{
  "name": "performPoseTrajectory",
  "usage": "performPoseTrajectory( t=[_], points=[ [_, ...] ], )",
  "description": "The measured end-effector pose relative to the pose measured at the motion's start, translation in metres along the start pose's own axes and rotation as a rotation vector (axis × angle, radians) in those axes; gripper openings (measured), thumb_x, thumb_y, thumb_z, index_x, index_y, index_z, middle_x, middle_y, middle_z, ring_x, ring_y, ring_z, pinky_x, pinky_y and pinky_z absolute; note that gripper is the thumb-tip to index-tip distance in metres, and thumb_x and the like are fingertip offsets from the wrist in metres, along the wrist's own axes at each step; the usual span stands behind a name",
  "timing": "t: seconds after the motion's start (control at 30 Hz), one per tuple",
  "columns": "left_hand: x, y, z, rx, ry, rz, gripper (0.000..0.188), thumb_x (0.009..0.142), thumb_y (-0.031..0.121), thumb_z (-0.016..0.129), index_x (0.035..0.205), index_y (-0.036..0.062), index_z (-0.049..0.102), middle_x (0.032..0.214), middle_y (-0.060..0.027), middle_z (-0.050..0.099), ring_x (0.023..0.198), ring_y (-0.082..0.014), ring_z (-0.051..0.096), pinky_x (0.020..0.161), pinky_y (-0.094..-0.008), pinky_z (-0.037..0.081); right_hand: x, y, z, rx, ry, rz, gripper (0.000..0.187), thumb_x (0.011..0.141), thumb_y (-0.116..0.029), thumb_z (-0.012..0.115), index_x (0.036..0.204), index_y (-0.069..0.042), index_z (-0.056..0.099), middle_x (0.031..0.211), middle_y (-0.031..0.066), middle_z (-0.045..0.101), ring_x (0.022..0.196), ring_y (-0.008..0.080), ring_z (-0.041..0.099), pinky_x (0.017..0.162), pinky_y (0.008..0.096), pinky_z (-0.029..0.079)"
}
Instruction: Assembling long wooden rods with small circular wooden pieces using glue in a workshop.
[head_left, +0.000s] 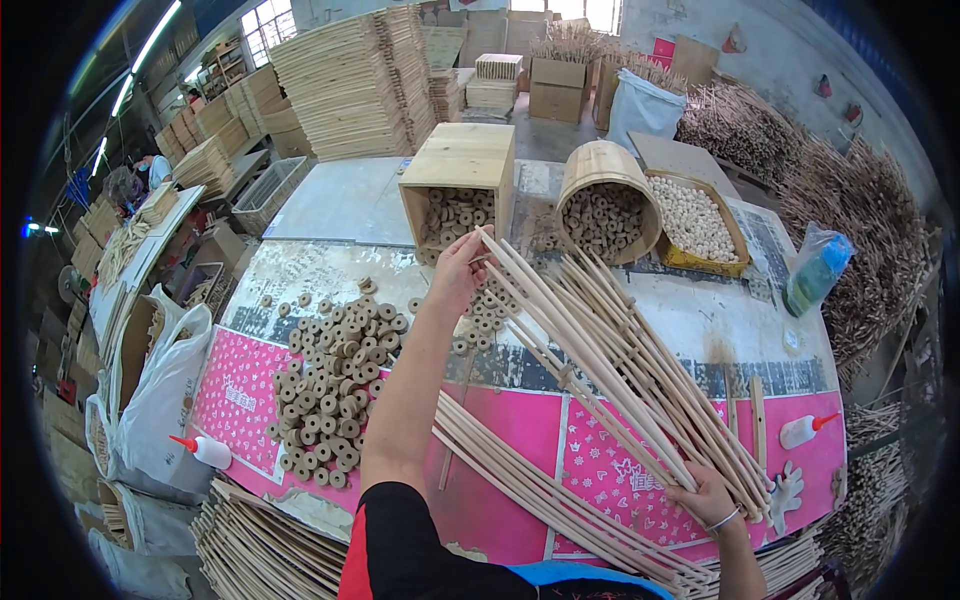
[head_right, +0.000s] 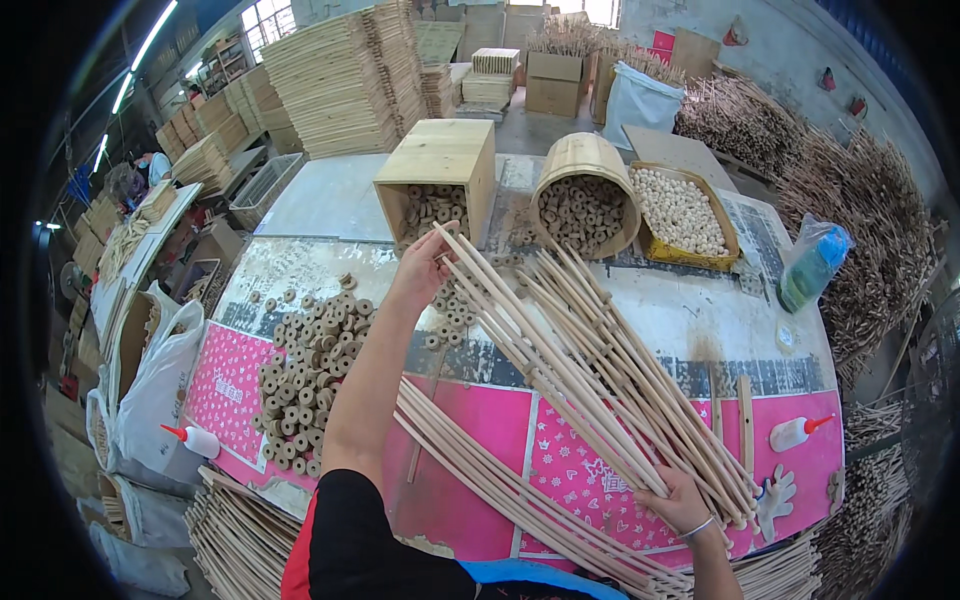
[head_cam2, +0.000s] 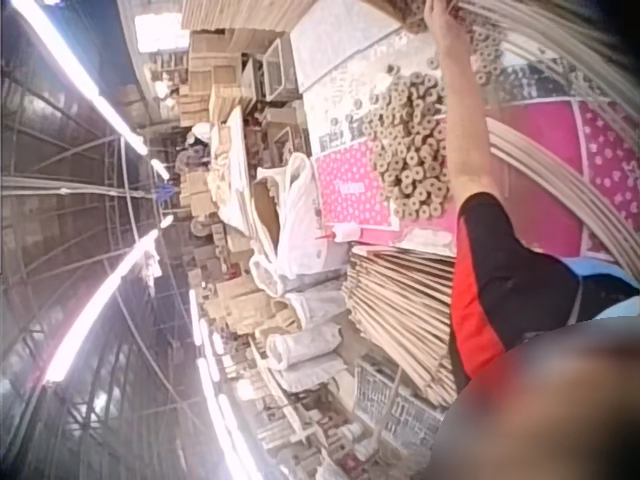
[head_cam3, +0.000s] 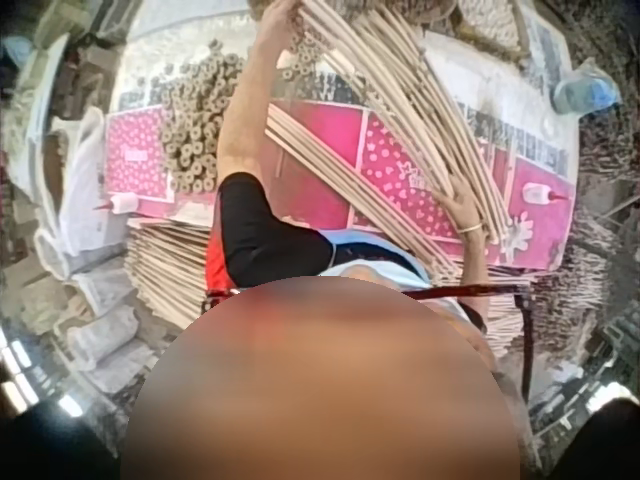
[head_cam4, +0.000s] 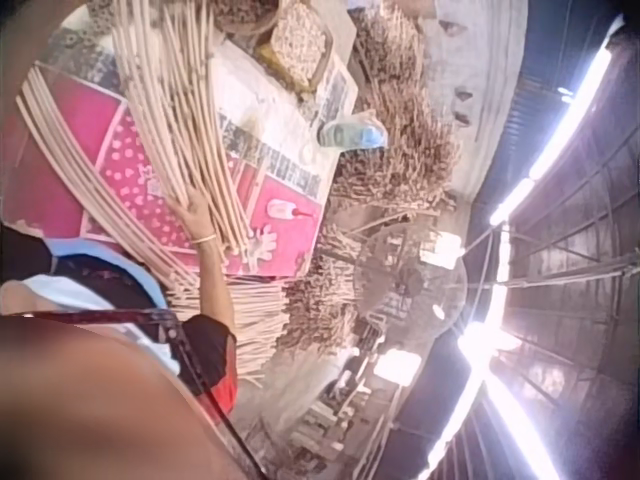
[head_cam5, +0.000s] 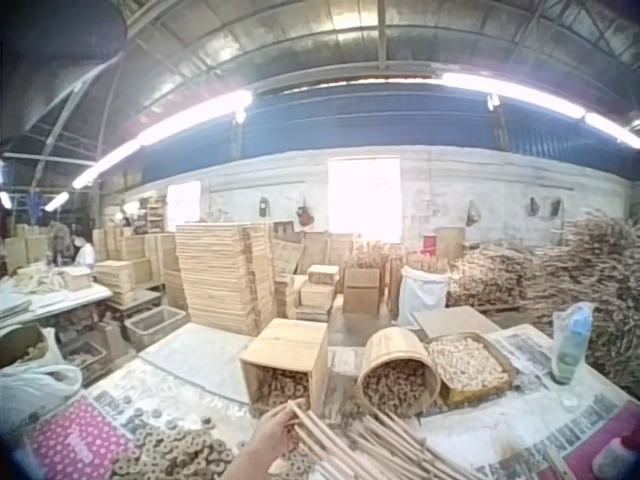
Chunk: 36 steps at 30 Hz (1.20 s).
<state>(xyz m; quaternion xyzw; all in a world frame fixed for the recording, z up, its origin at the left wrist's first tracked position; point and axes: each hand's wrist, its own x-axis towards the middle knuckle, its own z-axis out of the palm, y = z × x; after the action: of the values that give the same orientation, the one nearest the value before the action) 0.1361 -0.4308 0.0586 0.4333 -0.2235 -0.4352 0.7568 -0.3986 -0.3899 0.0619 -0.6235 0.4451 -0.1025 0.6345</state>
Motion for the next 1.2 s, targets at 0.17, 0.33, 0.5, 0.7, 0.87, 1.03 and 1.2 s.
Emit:
performPoseTrajectory(
  t=[0.17,0.33,0.5,0.7,0.87,1.03,1.2],
  points=[
    [-0.005,0.007,0.001,0.025,-0.042,0.005,0.029,0.102,0.03,0.058,0.118,0.0101,0.071,0.088,0.004,0.067,0.07,-0.0029,0.058,0.055,-0.017,0.041,0.003,0.005,-0.001,0.027,-0.018,0.018,0.019,0.089,-0.006,0.073,0.105,0.001,0.065,0.078,0.0047,0.067,0.067,0.0104,0.065,0.057,0.0233,0.051],
    [-0.008,0.01,0.002,0.065,-0.082,0.002,0.03,0.101,0.03,0.06,0.117,0.0083,0.071,0.079,0.0056,0.063,0.066,-0.0022,0.055,0.053,-0.0162,0.039,0.005,0.012,-0.006,0.045,-0.054,0.037,0.02,0.09,-0.007,0.072,0.106,0.001,0.064,0.078,0.0053,0.068,0.067,0.0112,0.065,0.057,0.0235,0.052],
    [-0.009,0.006,0.007,0.05,-0.116,-0.056,0.027,0.099,0.025,0.062,0.115,0.0058,0.071,0.08,0.0052,0.063,0.066,-0.0025,0.056,0.051,-0.016,0.04,0.005,-0.001,-0.004,0.098,-0.067,0.067,0.021,0.09,-0.008,0.072,0.108,0.001,0.063,0.078,0.0055,0.068,0.066,0.0111,0.065,0.057,0.0234,0.052],
    [-0.022,-0.016,0.008,0.093,-0.098,-0.064,0.022,0.101,0.021,0.06,0.114,0.0052,0.069,0.084,0.0036,0.065,0.07,-0.004,0.059,0.055,-0.0166,0.045,0.008,0.004,-0.008,0.036,-0.076,0.071,0.022,0.091,-0.01,0.071,0.109,0.0,0.063,0.077,0.0042,0.066,0.062,0.0094,0.062,0.055,0.0223,0.05],
    [-0.022,-0.016,0.024,-0.003,-0.06,-0.042,0.022,0.103,0.023,0.055,0.114,0.0068,0.066,0.091,-0.0003,0.069,0.072,-0.006,0.061,0.057,-0.019,0.048,0.011,0.0,0.0,0.046,-0.077,0.092,0.023,0.092,-0.01,0.071,0.11,0.0,0.063,0.075,0.0033,0.065,0.062,0.0082,0.061,0.054,0.0214,0.049],
    [-0.026,-0.031,0.031,-0.048,-0.043,-0.057,0.023,0.104,0.027,0.055,0.113,0.0079,0.065,0.092,-0.0021,0.072,0.073,-0.0076,0.064,0.062,-0.0202,0.052,0.006,-0.002,0.005,0.086,-0.003,0.084,0.022,0.092,-0.011,0.071,0.11,0.0,0.063,0.076,0.0021,0.064,0.061,0.0075,0.06,0.053,0.0216,0.048],
    [-0.033,-0.05,0.049,-0.067,-0.084,0.028,0.022,0.102,0.03,0.059,0.106,0.0094,0.067,0.087,0.0015,0.071,0.071,-0.0052,0.061,0.061,-0.0215,0.049,0.014,0.001,0.01,0.002,-0.025,0.041,0.022,0.093,-0.012,0.071,0.11,-0.001,0.064,0.078,0.0018,0.063,0.062,0.0075,0.059,0.052,0.022,0.048]
  ],
)
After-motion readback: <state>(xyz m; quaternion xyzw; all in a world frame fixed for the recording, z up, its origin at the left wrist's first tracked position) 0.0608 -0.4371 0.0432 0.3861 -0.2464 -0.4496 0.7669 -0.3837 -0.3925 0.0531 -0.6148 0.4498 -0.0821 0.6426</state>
